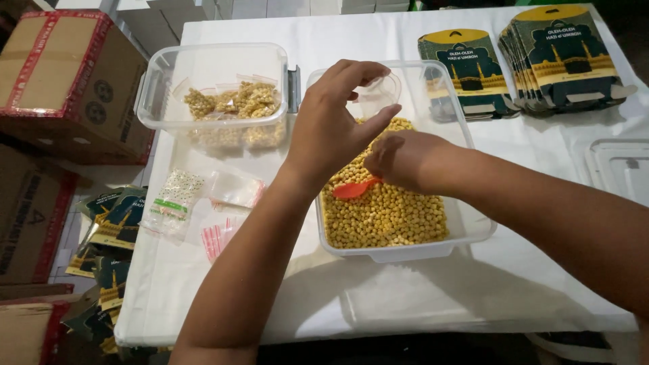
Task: Packing small yellow beads into containers and bags using a spoon and fingers.
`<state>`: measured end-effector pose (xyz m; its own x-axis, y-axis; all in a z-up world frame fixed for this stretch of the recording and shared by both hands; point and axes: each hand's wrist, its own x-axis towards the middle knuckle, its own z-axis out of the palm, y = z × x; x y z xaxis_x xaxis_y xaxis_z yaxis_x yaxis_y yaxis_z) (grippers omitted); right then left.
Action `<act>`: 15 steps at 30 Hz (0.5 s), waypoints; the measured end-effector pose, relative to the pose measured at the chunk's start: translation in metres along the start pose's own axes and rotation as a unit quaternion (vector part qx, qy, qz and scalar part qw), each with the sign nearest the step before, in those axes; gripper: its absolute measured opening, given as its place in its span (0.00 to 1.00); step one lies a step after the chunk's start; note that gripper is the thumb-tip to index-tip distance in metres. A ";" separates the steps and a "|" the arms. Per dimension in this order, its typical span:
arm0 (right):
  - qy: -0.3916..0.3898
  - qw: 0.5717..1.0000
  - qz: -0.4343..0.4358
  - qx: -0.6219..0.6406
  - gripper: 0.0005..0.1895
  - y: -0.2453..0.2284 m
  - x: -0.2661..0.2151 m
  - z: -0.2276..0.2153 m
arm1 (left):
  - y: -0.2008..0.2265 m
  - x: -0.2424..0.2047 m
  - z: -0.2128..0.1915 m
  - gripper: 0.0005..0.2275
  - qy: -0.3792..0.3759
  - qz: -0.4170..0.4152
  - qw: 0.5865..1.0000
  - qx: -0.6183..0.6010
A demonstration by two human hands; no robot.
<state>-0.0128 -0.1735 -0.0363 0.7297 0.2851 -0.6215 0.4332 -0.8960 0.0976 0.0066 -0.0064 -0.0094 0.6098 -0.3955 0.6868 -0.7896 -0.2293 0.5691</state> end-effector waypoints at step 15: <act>0.097 0.966 0.092 0.223 0.21 -0.004 -0.011 -0.014 | -0.001 -0.001 0.002 0.16 -0.002 -0.019 1.000 0.004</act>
<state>-0.0150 -0.1684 -0.0188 0.8764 0.1263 -0.4646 0.0468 -0.9827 -0.1790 0.0068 -0.0074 -0.0117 0.6389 -0.3893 0.6635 -0.7667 -0.2518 0.5905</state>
